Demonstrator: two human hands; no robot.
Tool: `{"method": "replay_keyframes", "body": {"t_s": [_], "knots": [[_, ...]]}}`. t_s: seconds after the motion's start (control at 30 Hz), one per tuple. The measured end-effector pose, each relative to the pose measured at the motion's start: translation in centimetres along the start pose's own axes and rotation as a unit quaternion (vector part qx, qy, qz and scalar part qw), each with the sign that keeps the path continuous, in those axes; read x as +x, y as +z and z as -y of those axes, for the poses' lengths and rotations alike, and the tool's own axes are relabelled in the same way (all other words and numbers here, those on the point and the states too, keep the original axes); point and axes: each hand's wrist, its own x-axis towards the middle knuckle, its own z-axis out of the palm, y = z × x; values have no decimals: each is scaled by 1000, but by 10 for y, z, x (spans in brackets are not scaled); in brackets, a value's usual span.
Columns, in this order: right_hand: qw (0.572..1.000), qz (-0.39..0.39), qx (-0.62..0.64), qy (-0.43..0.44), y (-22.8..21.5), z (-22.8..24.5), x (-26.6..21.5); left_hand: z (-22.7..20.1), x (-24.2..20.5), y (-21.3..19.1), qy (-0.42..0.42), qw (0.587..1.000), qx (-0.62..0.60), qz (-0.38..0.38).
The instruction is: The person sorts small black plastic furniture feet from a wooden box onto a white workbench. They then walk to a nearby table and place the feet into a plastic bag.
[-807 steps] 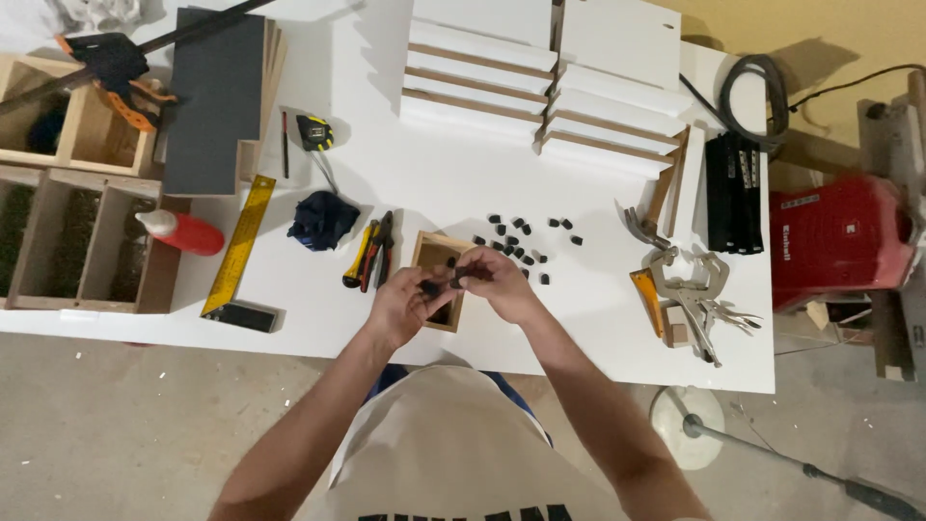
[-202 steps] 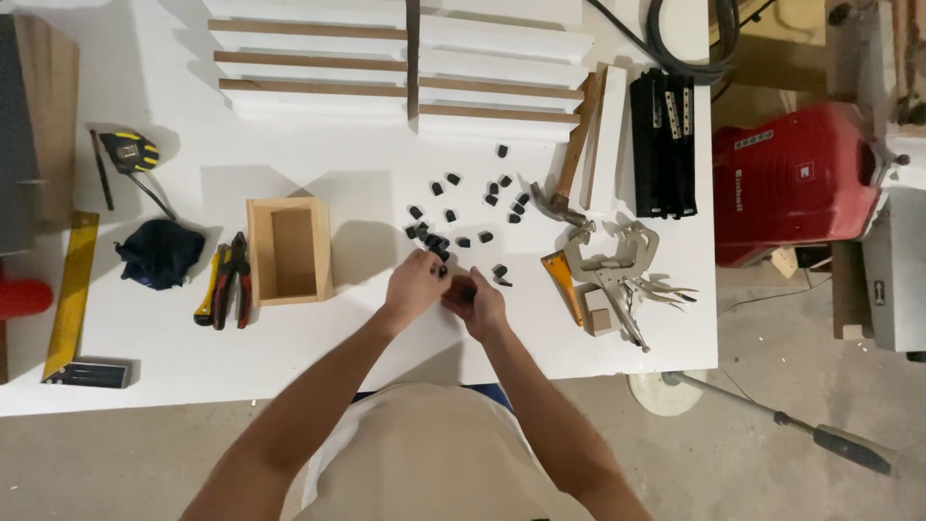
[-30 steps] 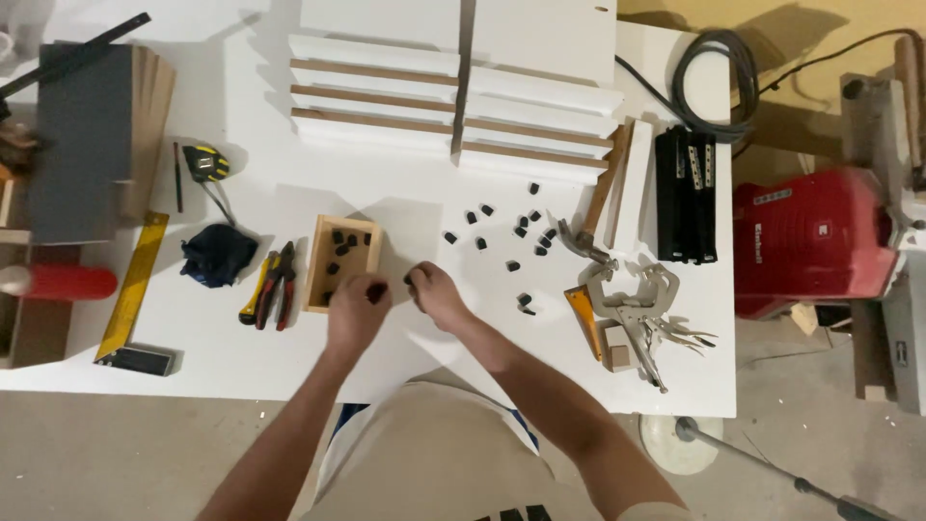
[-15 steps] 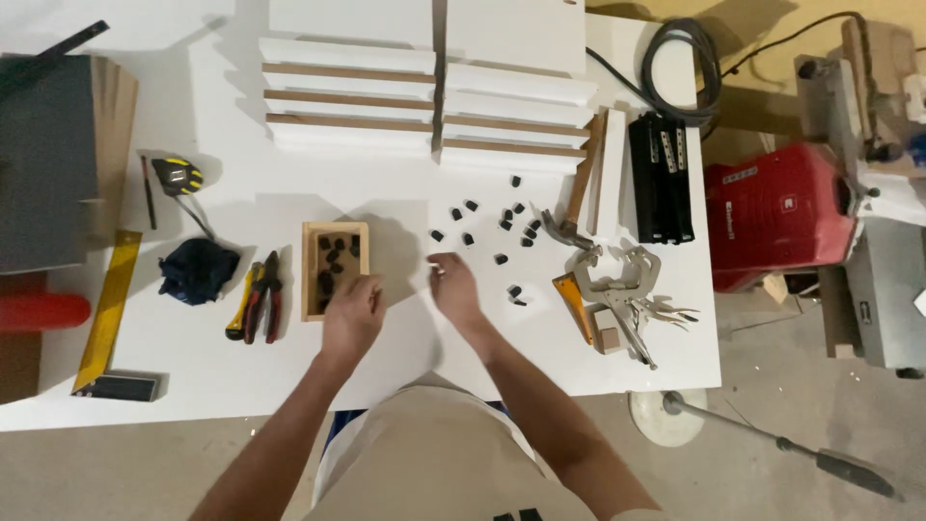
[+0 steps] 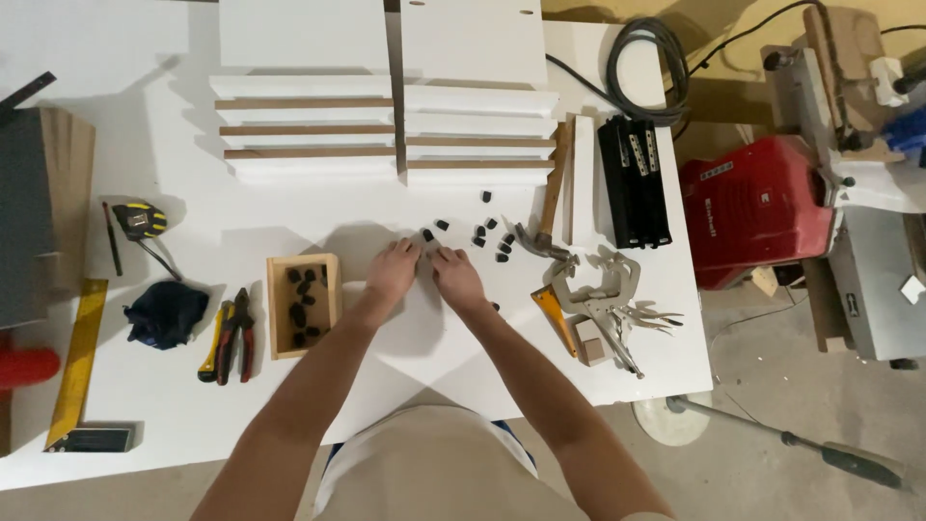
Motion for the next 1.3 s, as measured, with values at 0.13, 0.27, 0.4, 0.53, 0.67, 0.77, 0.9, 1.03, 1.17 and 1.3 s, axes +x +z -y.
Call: {"method": "replay_keyframes", "body": {"t_s": [0.13, 0.27, 0.4, 0.53, 0.67, 0.77, 0.9, 1.03, 1.17, 1.3], "knots": [[996, 4, -76, -47, 29, 0, -15, -8, 20, -28, 22, 998, -15, -50], [997, 23, 30, 63, 7, 1, -36, -4, 46, -7, 82, 994, 1, -71], [943, 21, 237, 230, -25, 9, -38, 13, 60, 37, 138, 984, 34, -109], [777, 7, 465, 423, -55, 15, -49, 4, 42, 25, 142, 975, 51, -161], [423, -131, 778, 446, -74, 29, -52, -12, 21, 0, 20, 997, -2, -77], [440, -119, 786, 418, -85, 49, -53, -28, -5, -39, -107, 986, -129, -23], [572, -34, 720, 392, -103, 96, -33, -37, -78, -113, -200, 930, -256, -169], [665, 44, 681, 304, -123, 171, 0, 12, -159, -150, -291, 904, -189, -252], [742, 50, 621, 248, -118, 212, 33, 39, -196, -174, -365, 888, -239, -147], [735, 11, 601, 314, -122, 210, 33, 34, -196, -176, -347, 900, -192, -180]]}}
